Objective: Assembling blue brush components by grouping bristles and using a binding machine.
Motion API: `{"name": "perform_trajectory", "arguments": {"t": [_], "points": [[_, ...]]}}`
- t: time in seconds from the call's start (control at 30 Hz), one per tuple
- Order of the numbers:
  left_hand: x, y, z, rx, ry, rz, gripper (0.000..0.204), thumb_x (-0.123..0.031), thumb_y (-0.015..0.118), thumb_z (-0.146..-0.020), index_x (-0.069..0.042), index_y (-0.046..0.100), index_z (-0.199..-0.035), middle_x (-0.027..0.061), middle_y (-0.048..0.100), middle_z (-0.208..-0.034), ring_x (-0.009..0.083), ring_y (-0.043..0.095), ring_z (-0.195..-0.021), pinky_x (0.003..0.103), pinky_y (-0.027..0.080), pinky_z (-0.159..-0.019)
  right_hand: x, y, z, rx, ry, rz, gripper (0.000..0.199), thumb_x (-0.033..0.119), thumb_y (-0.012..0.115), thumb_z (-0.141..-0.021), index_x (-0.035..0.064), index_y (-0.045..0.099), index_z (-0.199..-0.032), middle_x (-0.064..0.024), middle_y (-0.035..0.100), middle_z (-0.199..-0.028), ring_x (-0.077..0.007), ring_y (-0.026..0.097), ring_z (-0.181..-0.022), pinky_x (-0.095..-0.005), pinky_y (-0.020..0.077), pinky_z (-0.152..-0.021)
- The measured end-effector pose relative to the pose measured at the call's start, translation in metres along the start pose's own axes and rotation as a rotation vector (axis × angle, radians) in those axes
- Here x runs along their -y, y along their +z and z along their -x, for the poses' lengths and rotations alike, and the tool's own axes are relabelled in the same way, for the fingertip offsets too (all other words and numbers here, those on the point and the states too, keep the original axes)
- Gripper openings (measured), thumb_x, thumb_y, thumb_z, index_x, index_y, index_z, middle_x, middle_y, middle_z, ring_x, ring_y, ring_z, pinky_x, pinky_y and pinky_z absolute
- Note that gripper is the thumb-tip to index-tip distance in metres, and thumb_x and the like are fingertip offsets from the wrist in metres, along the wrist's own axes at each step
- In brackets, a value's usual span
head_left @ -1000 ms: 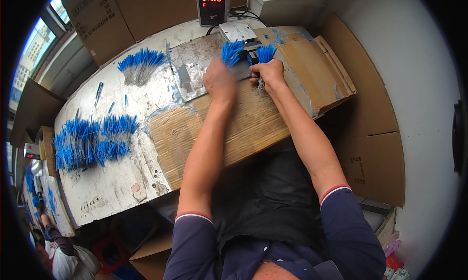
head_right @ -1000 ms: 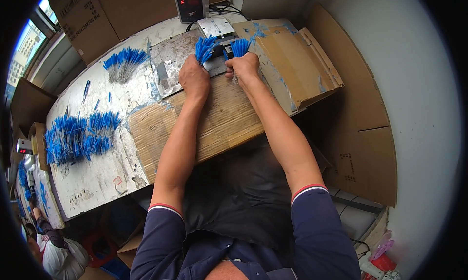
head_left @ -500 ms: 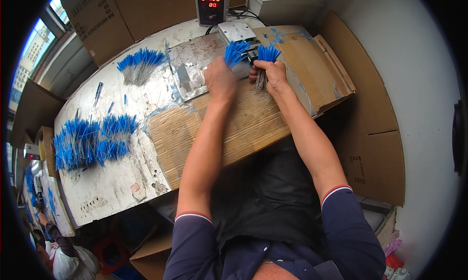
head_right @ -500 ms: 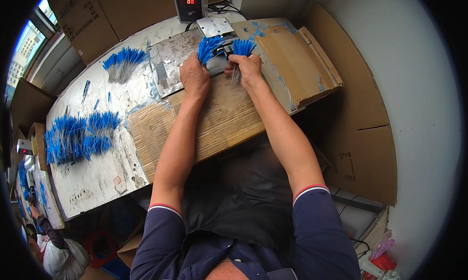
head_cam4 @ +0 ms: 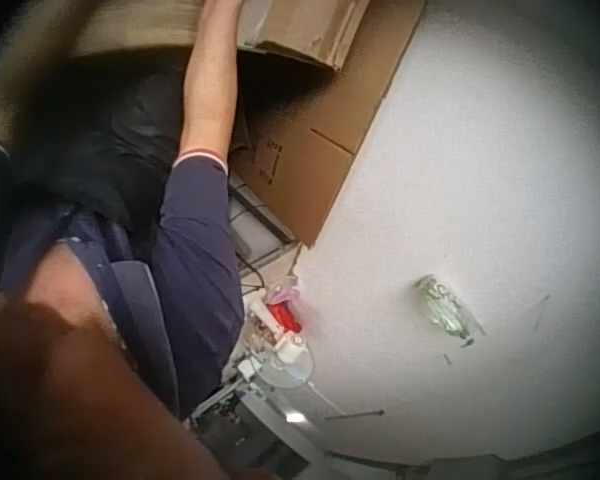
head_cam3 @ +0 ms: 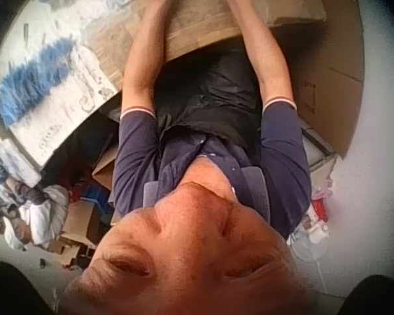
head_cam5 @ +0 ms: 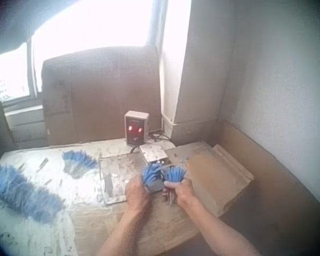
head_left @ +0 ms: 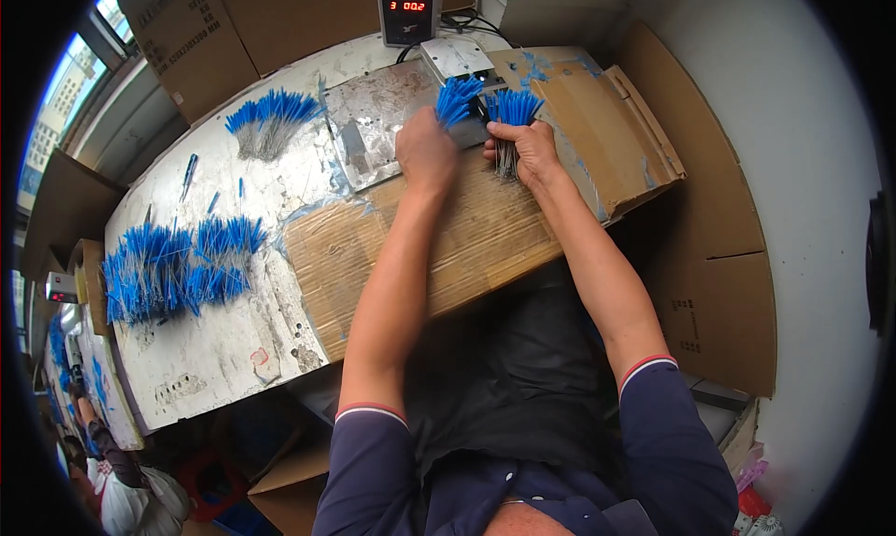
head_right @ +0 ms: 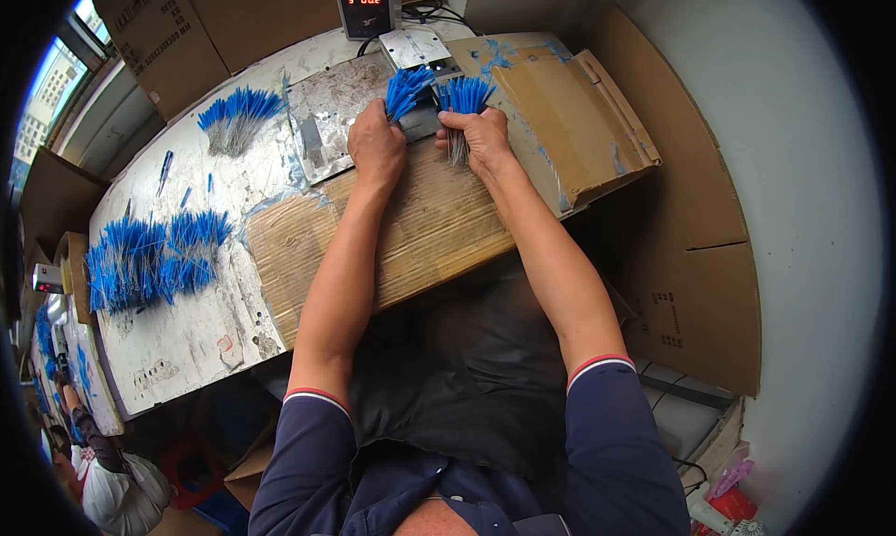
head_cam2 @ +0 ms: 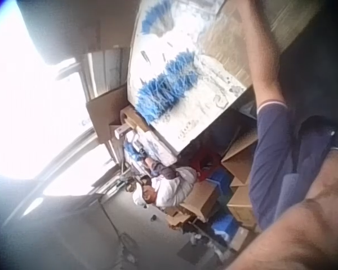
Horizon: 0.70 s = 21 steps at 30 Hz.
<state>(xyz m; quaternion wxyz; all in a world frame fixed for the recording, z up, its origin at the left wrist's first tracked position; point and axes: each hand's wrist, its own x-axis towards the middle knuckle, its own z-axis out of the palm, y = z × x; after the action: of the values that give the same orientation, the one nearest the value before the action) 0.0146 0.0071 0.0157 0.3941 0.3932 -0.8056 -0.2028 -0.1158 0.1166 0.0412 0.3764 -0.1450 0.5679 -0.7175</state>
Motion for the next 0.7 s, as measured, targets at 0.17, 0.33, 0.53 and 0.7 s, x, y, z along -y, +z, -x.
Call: {"name": "perform_trajectory", "arguments": {"t": [0.17,0.33,0.53,0.7], "points": [[0.001,0.002,0.002,-0.035,0.079,-0.003,0.022,-0.005,0.064,-0.081,-0.005,0.064,-0.103,0.0184,0.069,-0.092,0.0397,0.065,-0.090,0.050,0.049,-0.080,0.001,-0.002,0.003,0.022,0.027,-0.024,0.014,0.004,0.076,-0.082,-0.0057,0.068,-0.087,-0.0137,0.069,-0.076,-0.0224,0.070,-0.062,-0.0345,0.0618,-0.054],[0.003,0.004,0.002,-0.042,0.151,-0.074,0.018,-0.004,0.063,-0.082,-0.003,0.062,-0.100,0.0192,0.068,-0.091,0.0395,0.065,-0.090,0.050,0.049,-0.079,0.002,-0.001,0.004,0.008,0.043,0.025,0.013,0.003,0.076,-0.082,-0.0062,0.068,-0.086,-0.0144,0.069,-0.074,-0.0234,0.070,-0.060,-0.0349,0.0615,-0.053],[-0.002,0.000,0.002,-0.141,-0.017,0.041,0.005,-0.007,0.057,-0.089,-0.005,0.060,-0.092,0.0179,0.066,-0.084,0.0419,0.064,-0.079,0.053,0.048,-0.071,0.009,0.005,0.003,0.022,0.082,0.091,0.008,-0.001,0.072,-0.082,-0.0067,0.066,-0.083,-0.0145,0.067,-0.071,-0.0226,0.068,-0.056,-0.0349,0.0601,-0.050],[-0.001,-0.002,0.001,-0.141,-0.060,0.069,0.016,-0.003,0.063,-0.083,-0.003,0.058,-0.098,0.0210,0.068,-0.083,0.0430,0.066,-0.082,0.052,0.049,-0.072,0.009,0.015,-0.001,0.012,0.050,0.202,0.007,-0.005,0.068,-0.081,-0.0047,0.063,-0.077,-0.0136,0.065,-0.068,-0.0213,0.065,-0.053,-0.0345,0.0570,-0.045]]}}
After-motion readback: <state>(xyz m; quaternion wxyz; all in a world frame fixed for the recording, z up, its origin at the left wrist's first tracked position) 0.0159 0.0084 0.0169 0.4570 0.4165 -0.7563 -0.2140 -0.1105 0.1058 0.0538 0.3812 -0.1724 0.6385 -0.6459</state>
